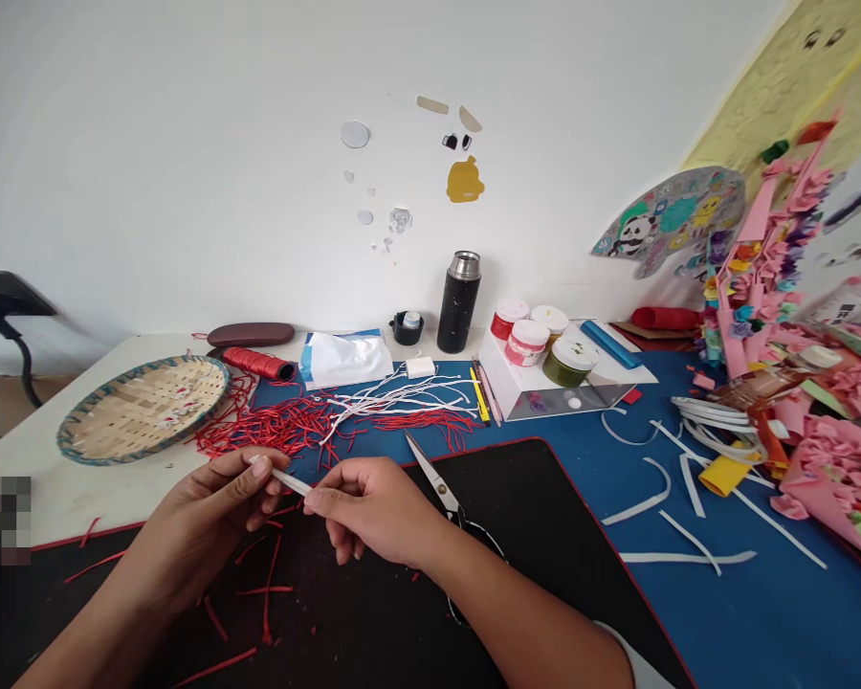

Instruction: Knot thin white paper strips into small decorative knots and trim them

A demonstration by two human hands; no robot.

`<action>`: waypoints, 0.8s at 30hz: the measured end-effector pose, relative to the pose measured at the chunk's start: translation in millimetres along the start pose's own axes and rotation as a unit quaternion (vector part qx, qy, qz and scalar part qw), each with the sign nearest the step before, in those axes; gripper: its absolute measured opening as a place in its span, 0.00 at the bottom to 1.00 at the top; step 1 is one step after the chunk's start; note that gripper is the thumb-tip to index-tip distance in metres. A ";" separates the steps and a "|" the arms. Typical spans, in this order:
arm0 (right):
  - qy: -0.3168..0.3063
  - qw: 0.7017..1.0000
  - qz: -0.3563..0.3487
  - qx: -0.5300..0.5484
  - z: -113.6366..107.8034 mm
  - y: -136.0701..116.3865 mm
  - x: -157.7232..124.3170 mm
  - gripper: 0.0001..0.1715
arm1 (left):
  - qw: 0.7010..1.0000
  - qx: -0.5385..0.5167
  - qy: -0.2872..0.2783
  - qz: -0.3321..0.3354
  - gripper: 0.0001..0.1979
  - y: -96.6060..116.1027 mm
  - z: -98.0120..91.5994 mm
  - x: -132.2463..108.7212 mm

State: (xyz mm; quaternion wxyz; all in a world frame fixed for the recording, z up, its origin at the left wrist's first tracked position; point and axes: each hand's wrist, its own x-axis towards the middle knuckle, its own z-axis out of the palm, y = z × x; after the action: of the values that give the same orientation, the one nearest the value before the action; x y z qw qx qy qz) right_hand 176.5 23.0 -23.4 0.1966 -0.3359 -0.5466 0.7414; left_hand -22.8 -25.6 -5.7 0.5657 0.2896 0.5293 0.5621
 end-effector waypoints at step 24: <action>0.003 1.000 -0.014 0.009 0.6 0.2 1.4 0.27 | 0.995 0.057 -0.081 0.009 0.18 -7.0 -3.0 -2.2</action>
State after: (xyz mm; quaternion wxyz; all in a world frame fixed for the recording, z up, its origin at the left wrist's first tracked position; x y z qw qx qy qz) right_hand 175.1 23.5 -23.9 0.2116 -0.3287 -0.5437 0.7426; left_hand -22.9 -29.9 -12.4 0.5843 0.3710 0.5103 0.5105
